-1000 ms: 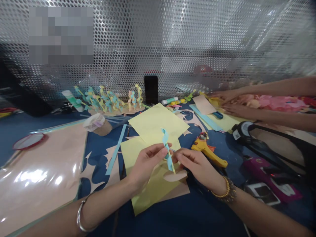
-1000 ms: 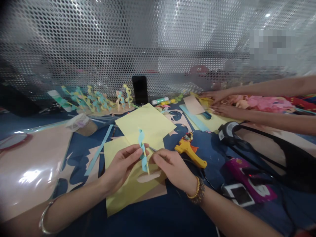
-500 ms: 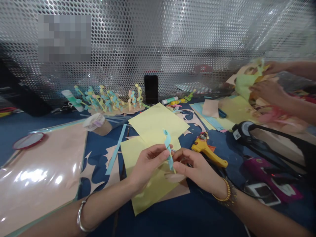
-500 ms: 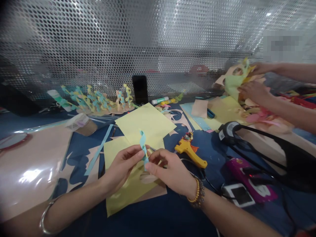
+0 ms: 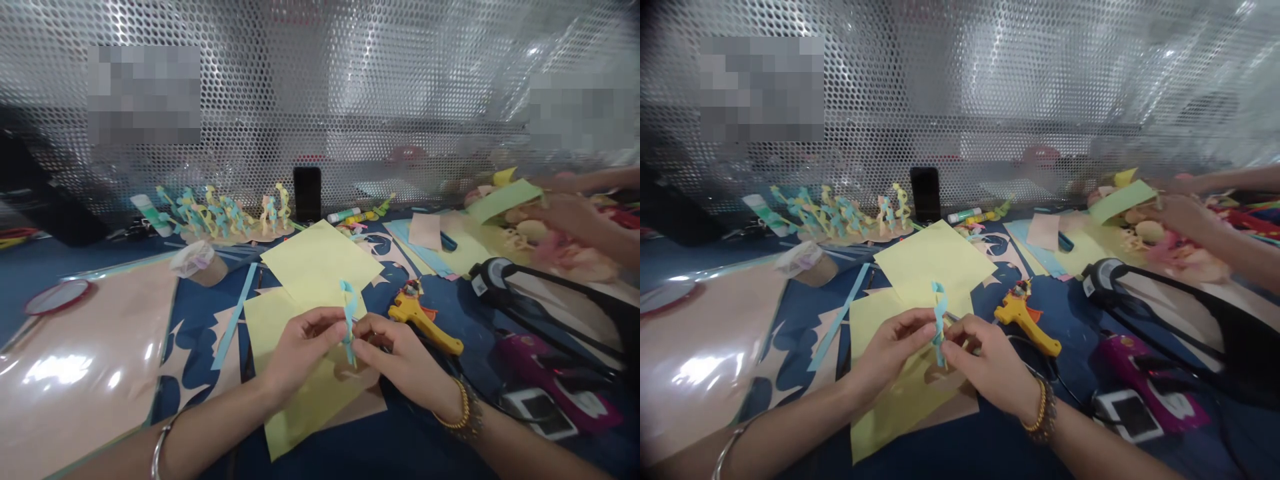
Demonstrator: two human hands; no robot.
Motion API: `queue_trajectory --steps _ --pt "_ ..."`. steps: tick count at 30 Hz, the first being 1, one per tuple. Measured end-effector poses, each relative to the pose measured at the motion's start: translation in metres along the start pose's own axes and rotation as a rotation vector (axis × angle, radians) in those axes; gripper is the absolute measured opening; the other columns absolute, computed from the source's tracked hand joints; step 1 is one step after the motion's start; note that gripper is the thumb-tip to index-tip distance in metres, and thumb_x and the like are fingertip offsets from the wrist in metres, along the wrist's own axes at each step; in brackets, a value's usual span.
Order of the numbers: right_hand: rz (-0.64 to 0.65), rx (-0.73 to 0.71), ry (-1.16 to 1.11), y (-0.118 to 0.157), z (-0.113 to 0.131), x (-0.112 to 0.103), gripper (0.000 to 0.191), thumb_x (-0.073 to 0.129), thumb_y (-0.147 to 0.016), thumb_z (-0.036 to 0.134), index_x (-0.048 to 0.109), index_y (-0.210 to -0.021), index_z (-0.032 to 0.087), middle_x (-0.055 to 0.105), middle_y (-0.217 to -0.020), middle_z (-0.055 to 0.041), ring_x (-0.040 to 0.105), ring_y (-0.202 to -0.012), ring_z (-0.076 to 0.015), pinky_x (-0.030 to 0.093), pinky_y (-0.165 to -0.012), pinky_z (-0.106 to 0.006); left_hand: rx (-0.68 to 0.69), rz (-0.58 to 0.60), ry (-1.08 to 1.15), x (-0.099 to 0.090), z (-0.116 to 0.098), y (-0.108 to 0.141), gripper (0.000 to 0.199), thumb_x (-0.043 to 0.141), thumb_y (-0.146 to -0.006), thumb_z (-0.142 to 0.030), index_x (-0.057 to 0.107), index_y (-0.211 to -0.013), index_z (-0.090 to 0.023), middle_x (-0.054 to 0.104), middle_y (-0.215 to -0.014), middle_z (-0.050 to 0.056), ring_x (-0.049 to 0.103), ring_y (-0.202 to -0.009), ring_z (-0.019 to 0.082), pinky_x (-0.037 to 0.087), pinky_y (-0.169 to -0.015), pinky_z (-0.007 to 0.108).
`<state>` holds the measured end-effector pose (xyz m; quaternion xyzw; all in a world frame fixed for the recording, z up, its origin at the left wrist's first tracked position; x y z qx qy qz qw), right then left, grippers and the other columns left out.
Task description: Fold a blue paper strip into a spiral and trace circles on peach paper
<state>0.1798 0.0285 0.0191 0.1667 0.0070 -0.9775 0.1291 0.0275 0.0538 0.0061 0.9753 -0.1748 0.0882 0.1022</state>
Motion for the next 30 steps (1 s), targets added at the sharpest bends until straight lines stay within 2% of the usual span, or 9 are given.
queue_trajectory --steps 5,10,16,23,30 --pt "-0.025 0.068 0.024 0.0 -0.002 0.0 0.012 0.058 -0.079 0.029 0.056 -0.077 0.017 0.056 -0.073 0.0005 0.054 -0.062 -0.0112 0.044 -0.058 -0.025 0.074 -0.049 0.036 -0.001 -0.011 0.0 0.029 0.073 -0.07 -0.036 0.068 -0.094 -0.021 0.067 -0.091 0.002 0.058 -0.086 0.013 0.045 -0.078 0.023" --pt "-0.037 0.045 0.057 0.001 0.002 0.002 0.011 0.058 -0.078 0.028 0.056 -0.076 0.018 0.057 -0.073 0.0008 0.055 -0.063 -0.0111 0.044 -0.06 -0.024 0.113 -0.071 -0.043 0.005 -0.025 -0.001 0.023 0.073 -0.068 -0.033 0.066 -0.083 -0.018 0.062 -0.078 0.0 0.056 -0.076 0.012 0.045 -0.07 0.023" --pt "-0.014 0.02 0.009 0.0 0.003 0.001 0.011 0.059 -0.077 0.028 0.058 -0.074 0.017 0.058 -0.073 -0.0004 0.054 -0.065 -0.0117 0.044 -0.06 -0.025 0.05 -0.166 -0.04 -0.001 -0.016 -0.003 0.022 0.072 -0.07 -0.033 0.069 -0.086 -0.018 0.069 -0.085 0.001 0.059 -0.08 0.013 0.045 -0.078 0.026" --pt "0.066 0.068 -0.187 0.0 -0.002 0.002 0.016 0.06 -0.078 0.032 0.057 -0.073 0.017 0.056 -0.067 0.0009 0.054 -0.06 -0.0106 0.044 -0.058 -0.024 0.057 -0.125 -0.033 -0.004 -0.014 -0.003 0.025 0.07 -0.073 -0.033 0.07 -0.095 -0.019 0.072 -0.096 0.004 0.062 -0.09 0.016 0.046 -0.085 0.028" --pt "0.056 0.07 -0.19 -0.001 -0.003 0.002 0.015 0.061 -0.078 0.03 0.058 -0.073 0.016 0.057 -0.067 0.001 0.054 -0.062 -0.0103 0.044 -0.058 -0.023 0.07 -0.074 -0.04 -0.005 -0.014 -0.003 0.024 0.067 -0.077 -0.032 0.069 -0.098 -0.02 0.072 -0.098 0.003 0.062 -0.092 0.015 0.046 -0.085 0.025"
Point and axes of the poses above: each hand's wrist, its own y-axis away from the middle knuckle, its own x-axis out of the palm, z = x × y, the point moved 3 cm from there along -y, towards the middle knuckle
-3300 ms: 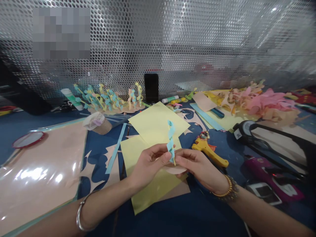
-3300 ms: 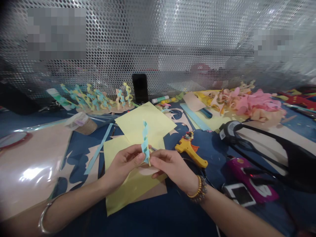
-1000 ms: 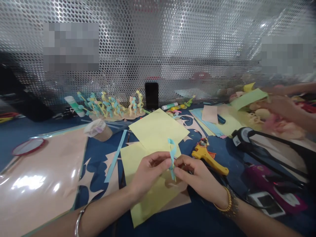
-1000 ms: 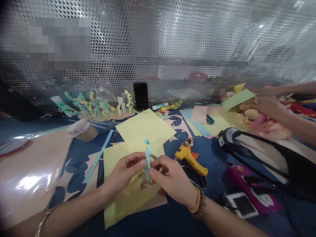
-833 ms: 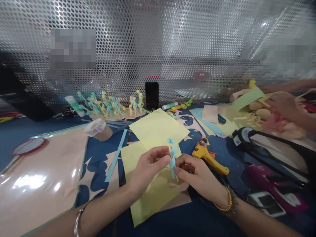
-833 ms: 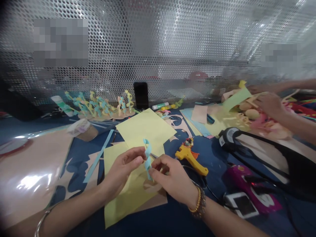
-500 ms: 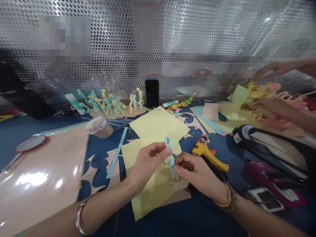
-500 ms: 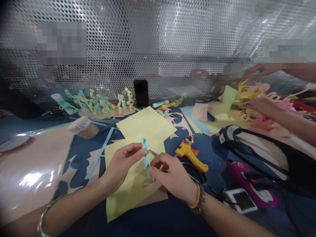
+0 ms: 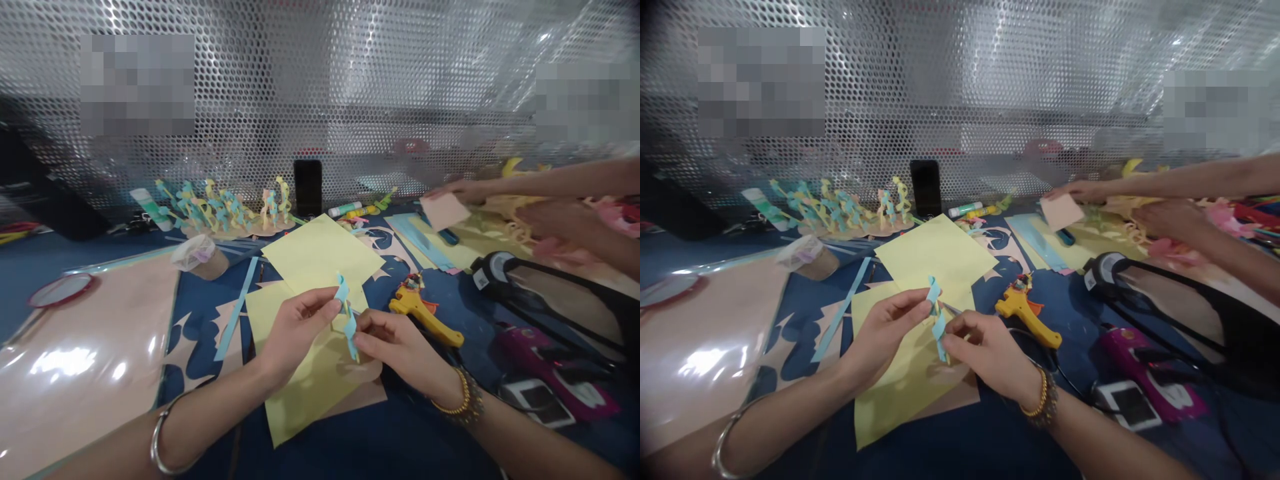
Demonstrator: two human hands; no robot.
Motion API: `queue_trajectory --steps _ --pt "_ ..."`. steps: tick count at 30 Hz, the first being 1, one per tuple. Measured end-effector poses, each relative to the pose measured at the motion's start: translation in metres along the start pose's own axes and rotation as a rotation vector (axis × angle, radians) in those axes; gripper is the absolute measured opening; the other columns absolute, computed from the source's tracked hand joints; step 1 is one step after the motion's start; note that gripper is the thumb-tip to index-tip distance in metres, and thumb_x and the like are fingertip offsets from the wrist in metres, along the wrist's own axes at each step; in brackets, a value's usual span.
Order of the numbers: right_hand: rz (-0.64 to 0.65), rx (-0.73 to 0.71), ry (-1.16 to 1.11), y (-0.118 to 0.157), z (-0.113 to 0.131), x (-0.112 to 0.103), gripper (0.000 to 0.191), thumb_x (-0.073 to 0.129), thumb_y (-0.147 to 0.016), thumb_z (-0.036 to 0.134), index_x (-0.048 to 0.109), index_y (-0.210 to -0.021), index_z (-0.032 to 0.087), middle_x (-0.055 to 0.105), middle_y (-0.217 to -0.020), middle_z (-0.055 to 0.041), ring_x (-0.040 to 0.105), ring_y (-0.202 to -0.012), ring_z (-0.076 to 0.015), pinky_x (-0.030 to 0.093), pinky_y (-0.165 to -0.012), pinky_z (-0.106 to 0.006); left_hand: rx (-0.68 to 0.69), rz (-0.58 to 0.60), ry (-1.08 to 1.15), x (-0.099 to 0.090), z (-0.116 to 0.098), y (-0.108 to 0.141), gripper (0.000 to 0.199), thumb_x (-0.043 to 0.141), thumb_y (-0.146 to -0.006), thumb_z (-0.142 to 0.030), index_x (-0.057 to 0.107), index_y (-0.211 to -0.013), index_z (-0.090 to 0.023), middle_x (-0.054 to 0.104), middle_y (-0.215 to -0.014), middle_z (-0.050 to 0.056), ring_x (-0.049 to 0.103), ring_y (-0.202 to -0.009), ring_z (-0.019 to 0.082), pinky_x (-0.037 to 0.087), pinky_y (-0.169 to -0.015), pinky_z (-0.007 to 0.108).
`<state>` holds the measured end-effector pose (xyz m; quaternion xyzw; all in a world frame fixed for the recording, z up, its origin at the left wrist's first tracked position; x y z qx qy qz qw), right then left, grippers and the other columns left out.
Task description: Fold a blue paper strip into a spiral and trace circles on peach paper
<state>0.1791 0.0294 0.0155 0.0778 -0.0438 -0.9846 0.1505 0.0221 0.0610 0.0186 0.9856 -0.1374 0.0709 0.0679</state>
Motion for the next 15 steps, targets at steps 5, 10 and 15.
queue_trajectory --steps 5,10,15 --pt "-0.04 -0.024 0.063 0.0003 0.0 -0.001 0.012 0.061 -0.078 0.028 0.059 -0.076 0.016 0.059 -0.071 0.0002 0.055 -0.063 -0.0105 0.044 -0.058 -0.023 -0.009 -0.013 0.02 0.0002 -0.0018 0.0015 0.025 0.069 -0.075 -0.032 0.068 -0.097 -0.02 0.072 -0.096 0.003 0.062 -0.091 0.015 0.046 -0.084 0.025" --pt "-0.076 -0.035 0.198 0.0019 0.0051 0.0007 0.008 0.059 -0.077 0.024 0.058 -0.074 0.017 0.059 -0.071 0.0005 0.054 -0.063 -0.0109 0.044 -0.059 -0.023 0.032 -0.004 -0.027 -0.0008 -0.0041 0.0018 0.019 0.07 -0.074 -0.034 0.069 -0.088 -0.021 0.07 -0.096 0.002 0.059 -0.092 0.015 0.045 -0.082 0.025" --pt "-0.082 -0.039 0.255 0.0039 0.005 0.0028 0.007 0.06 -0.076 0.026 0.058 -0.076 0.019 0.059 -0.073 0.0012 0.054 -0.063 -0.011 0.044 -0.059 -0.023 0.047 -0.024 -0.022 -0.001 -0.0053 0.0008 0.026 0.072 -0.07 -0.034 0.066 -0.09 -0.02 0.064 -0.083 0.001 0.057 -0.08 0.014 0.045 -0.074 0.026"
Point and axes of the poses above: each hand's wrist, its own y-axis away from the middle knuckle, its own x-axis out of the palm, z = x × y, the point moved 3 cm from there along -y, towards the middle knuckle
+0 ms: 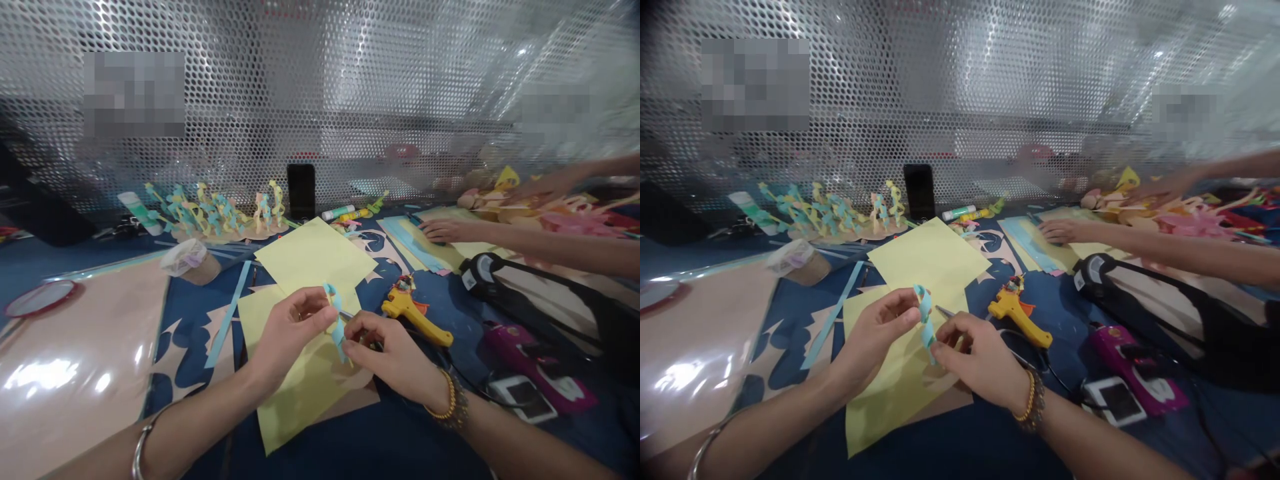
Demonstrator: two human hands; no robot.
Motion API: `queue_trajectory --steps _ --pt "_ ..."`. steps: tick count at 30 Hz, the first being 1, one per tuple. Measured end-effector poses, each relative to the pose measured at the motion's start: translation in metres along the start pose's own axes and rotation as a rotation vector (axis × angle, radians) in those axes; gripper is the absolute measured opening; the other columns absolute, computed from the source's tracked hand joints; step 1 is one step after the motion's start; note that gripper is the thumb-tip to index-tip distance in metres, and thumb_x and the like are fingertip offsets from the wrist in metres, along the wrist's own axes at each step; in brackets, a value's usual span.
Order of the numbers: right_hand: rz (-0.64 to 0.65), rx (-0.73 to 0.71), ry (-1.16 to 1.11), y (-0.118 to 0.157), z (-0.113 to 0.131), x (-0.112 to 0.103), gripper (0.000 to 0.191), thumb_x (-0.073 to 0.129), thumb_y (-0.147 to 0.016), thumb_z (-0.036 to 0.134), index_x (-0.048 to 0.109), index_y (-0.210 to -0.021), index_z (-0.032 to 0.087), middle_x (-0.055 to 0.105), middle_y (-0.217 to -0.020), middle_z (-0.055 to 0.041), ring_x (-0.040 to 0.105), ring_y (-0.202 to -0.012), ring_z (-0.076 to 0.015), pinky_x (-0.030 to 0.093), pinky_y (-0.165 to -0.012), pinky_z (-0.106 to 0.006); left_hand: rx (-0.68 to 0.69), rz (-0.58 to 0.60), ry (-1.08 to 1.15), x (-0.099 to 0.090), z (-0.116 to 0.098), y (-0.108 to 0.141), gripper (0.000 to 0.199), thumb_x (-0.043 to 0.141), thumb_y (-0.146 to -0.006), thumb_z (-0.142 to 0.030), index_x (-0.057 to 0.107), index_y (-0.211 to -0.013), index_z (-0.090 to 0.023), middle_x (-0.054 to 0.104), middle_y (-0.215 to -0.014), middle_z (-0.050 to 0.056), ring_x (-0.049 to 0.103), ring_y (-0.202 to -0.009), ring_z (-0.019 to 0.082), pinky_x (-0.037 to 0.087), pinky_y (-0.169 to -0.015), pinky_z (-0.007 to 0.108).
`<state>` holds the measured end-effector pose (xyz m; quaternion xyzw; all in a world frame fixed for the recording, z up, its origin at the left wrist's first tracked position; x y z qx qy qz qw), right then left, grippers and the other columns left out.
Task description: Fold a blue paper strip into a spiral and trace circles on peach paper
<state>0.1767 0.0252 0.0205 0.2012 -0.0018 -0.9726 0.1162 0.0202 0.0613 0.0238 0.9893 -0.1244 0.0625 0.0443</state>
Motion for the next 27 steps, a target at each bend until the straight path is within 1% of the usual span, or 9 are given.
queue_trajectory --steps 2,7,12,14,17,21,23,27 --pt "0.004 -0.004 0.016 0.0007 -0.0004 0.0003 0.007 0.061 -0.076 0.025 0.058 -0.076 0.019 0.059 -0.073 0.0011 0.054 -0.063 -0.011 0.043 -0.059 -0.023 -0.008 -0.008 -0.008 0.0007 -0.0009 -0.0002 0.029 0.073 -0.069 -0.034 0.065 -0.092 -0.019 0.062 -0.081 0.001 0.056 -0.078 0.015 0.045 -0.072 0.026" --pt "0.012 -0.002 0.016 0.0002 -0.0002 -0.0007 0.008 0.06 -0.077 0.025 0.058 -0.076 0.017 0.059 -0.071 0.0009 0.053 -0.062 -0.0109 0.042 -0.058 -0.024 0.006 0.02 -0.053 0.0023 -0.0021 -0.0004 0.021 0.07 -0.072 -0.035 0.066 -0.085 -0.018 0.06 -0.077 0.0 0.053 -0.074 0.012 0.042 -0.07 0.024" --pt "0.029 -0.04 -0.085 0.0012 0.0023 -0.001 0.02 0.058 -0.081 0.037 0.059 -0.083 0.016 0.059 -0.078 -0.0017 0.053 -0.067 -0.0119 0.042 -0.061 -0.024 -0.001 0.019 -0.069 0.0037 -0.0011 0.0016 0.019 0.068 -0.074 -0.035 0.065 -0.081 -0.017 0.06 -0.077 0.0 0.052 -0.074 0.012 0.041 -0.069 0.023" --pt "0.034 -0.039 -0.101 0.0021 0.0025 -0.0004 0.024 0.061 -0.079 0.04 0.059 -0.084 0.017 0.059 -0.079 -0.0017 0.052 -0.067 -0.0121 0.042 -0.061 -0.025 -0.002 0.026 -0.07 0.0055 -0.0014 0.0032 0.018 0.069 -0.072 -0.033 0.064 -0.078 -0.017 0.059 -0.074 0.0 0.052 -0.071 0.012 0.042 -0.066 0.023" --pt "0.008 -0.032 -0.059 0.0027 0.0017 0.0002 0.027 0.069 -0.072 0.039 0.058 -0.082 0.017 0.058 -0.076 -0.0002 0.051 -0.065 -0.0117 0.042 -0.059 -0.024 -0.003 0.064 -0.066 0.0089 -0.0019 0.0054 0.016 0.07 -0.071 -0.031 0.064 -0.076 -0.017 0.059 -0.071 0.0 0.053 -0.068 0.012 0.042 -0.065 0.024" --pt "-0.01 -0.024 -0.008 0.0012 0.0 0.0009 0.02 0.066 -0.074 0.035 0.057 -0.08 0.018 0.058 -0.073 0.0008 0.052 -0.064 -0.0115 0.041 -0.058 -0.024 -0.015 0.091 -0.071 0.0097 -0.0005 0.0061 0.019 0.07 -0.071 -0.033 0.063 -0.077 -0.017 0.061 -0.073 0.001 0.056 -0.071 0.014 0.044 -0.067 0.025" --pt "-0.009 -0.032 0.0 0.0001 0.0 0.001 0.016 0.063 -0.077 0.032 0.057 -0.079 0.018 0.058 -0.074 0.0003 0.053 -0.064 -0.0115 0.042 -0.06 -0.024 -0.018 0.094 -0.061 0.009 0.001 0.0058 0.019 0.071 -0.07 -0.033 0.063 -0.078 -0.017 0.061 -0.074 0.0 0.056 -0.072 0.013 0.045 -0.069 0.025" --pt "0.002 -0.053 -0.009 0.0003 0.0009 0.0005 0.015 0.06 -0.079 0.031 0.057 -0.077 0.017 0.057 -0.074 -0.0005 0.052 -0.064 -0.0112 0.043 -0.059 -0.024 -0.025 0.092 -0.036 0.0081 0.0031 0.0054 0.016 0.071 -0.071 -0.031 0.064 -0.077 -0.018 0.061 -0.074 -0.001 0.056 -0.072 0.011 0.045 -0.069 0.022"
Point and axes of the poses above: each hand's wrist, its own y-axis away from the middle knuckle, its own x-axis out of the palm, z = x × y, the point moved 3 cm from there along -y, towards the middle knuckle
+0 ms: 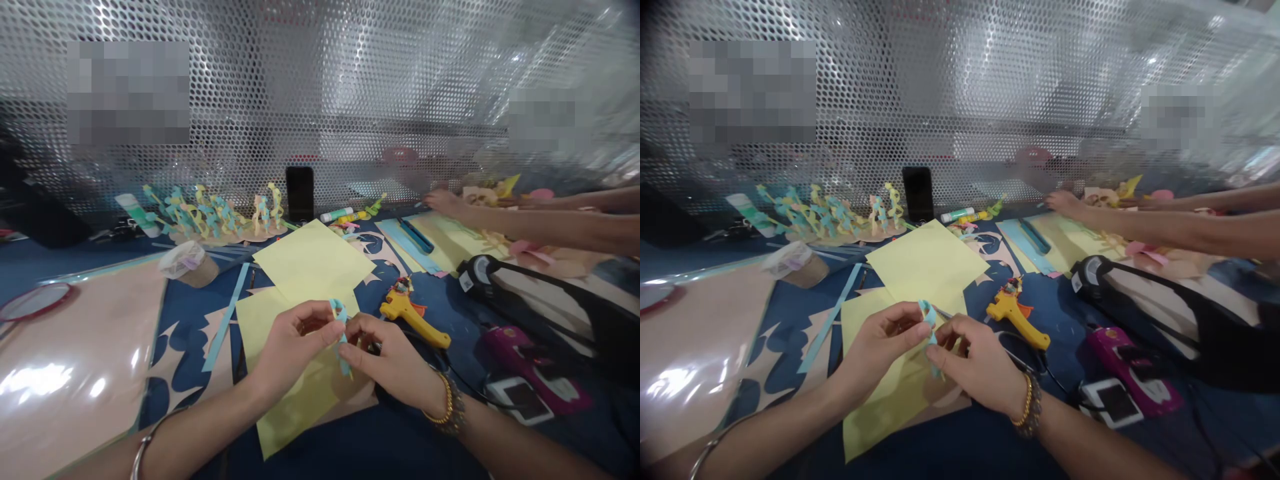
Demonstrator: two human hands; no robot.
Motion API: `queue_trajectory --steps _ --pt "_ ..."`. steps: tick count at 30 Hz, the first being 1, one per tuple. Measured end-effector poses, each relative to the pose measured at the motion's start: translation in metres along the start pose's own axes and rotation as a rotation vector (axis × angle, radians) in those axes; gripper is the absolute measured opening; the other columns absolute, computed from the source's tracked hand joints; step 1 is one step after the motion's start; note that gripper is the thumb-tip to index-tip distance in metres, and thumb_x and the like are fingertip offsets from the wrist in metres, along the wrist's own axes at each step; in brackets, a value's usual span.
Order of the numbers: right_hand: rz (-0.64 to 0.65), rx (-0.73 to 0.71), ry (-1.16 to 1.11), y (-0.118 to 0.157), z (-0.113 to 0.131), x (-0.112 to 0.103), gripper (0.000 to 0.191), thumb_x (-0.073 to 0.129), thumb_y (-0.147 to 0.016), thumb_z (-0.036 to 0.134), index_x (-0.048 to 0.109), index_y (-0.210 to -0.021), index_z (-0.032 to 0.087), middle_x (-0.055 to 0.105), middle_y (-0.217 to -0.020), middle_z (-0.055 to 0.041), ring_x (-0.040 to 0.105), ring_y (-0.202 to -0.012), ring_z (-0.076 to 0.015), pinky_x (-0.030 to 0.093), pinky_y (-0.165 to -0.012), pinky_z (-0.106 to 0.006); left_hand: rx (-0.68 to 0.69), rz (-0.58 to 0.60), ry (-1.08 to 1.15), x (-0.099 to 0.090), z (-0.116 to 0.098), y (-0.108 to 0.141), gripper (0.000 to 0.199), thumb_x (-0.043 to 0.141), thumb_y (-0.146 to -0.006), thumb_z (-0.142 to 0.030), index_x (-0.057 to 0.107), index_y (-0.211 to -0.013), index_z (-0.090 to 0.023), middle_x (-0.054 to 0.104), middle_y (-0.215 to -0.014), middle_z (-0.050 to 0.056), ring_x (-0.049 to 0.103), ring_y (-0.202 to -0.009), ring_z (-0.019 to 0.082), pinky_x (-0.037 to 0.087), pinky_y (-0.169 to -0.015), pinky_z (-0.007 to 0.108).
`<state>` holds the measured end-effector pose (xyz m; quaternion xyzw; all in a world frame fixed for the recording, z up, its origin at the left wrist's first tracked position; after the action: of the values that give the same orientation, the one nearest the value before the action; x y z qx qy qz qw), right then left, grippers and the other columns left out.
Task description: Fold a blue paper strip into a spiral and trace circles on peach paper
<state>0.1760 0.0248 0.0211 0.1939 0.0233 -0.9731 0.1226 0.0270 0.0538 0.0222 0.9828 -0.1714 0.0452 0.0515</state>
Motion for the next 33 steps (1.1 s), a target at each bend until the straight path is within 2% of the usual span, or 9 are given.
queue_trajectory --steps 5,10,16,18,23,33 --pt "-0.006 -0.045 0.002 0.002 0.0 -0.001 0.016 0.059 -0.081 0.031 0.057 -0.074 0.016 0.056 -0.074 -0.0005 0.05 -0.063 -0.0103 0.041 -0.058 -0.023 -0.008 -0.009 0.022 0.0 0.0 0.0 0.013 0.071 -0.072 -0.03 0.066 -0.077 -0.02 0.065 -0.074 -0.003 0.058 -0.071 0.01 0.045 -0.068 0.02" --pt "-0.007 -0.064 -0.005 0.001 -0.001 -0.002 0.017 0.059 -0.082 0.03 0.058 -0.074 0.016 0.055 -0.073 -0.0001 0.049 -0.064 -0.0104 0.04 -0.058 -0.022 -0.024 -0.016 0.013 0.0 0.001 0.0 0.015 0.071 -0.072 -0.033 0.069 -0.08 -0.02 0.069 -0.082 0.0 0.061 -0.078 0.013 0.048 -0.073 0.023" --pt "-0.038 0.021 -0.166 -0.003 -0.006 -0.006 0.021 0.06 -0.082 0.036 0.057 -0.074 0.016 0.053 -0.067 0.0016 0.046 -0.058 -0.0087 0.037 -0.054 -0.021 0.008 0.021 -0.009 -0.002 -0.001 0.001 0.035 0.062 -0.08 -0.04 0.063 -0.111 -0.024 0.066 -0.108 0.004 0.059 -0.098 0.017 0.047 -0.085 0.027" --pt "-0.059 0.044 -0.246 -0.004 -0.008 -0.007 0.023 0.06 -0.082 0.038 0.057 -0.076 0.016 0.054 -0.066 0.0017 0.046 -0.057 -0.0084 0.037 -0.053 -0.021 -0.006 0.065 -0.043 -0.001 0.0 0.002 0.037 0.061 -0.081 -0.039 0.06 -0.115 -0.024 0.064 -0.112 0.004 0.058 -0.1 0.017 0.046 -0.086 0.028" --pt "-0.103 0.047 -0.336 -0.005 -0.012 -0.008 0.024 0.061 -0.081 0.04 0.06 -0.079 0.017 0.057 -0.072 0.0 0.05 -0.063 -0.0095 0.039 -0.056 -0.021 -0.041 0.145 -0.106 0.001 0.01 0.001 0.044 0.068 -0.075 -0.035 0.057 -0.116 -0.023 0.064 -0.104 0.005 0.06 -0.095 0.018 0.048 -0.084 0.03" --pt "-0.099 0.015 -0.329 -0.006 -0.011 -0.007 0.021 0.062 -0.081 0.038 0.06 -0.079 0.017 0.058 -0.072 0.0009 0.051 -0.065 -0.0096 0.04 -0.059 -0.022 -0.148 0.141 -0.11 0.006 0.013 0.003 0.047 0.069 -0.07 -0.023 0.054 -0.115 -0.02 0.064 -0.085 0.002 0.063 -0.082 0.015 0.052 -0.07 0.027"
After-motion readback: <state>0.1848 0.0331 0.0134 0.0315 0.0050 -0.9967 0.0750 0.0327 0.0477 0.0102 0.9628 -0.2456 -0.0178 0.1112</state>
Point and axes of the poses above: each hand's wrist, its own y-axis away from the middle knuckle, its own x-axis out of the palm, z = x × y, the point moved 3 cm from there along -y, towards the middle knuckle
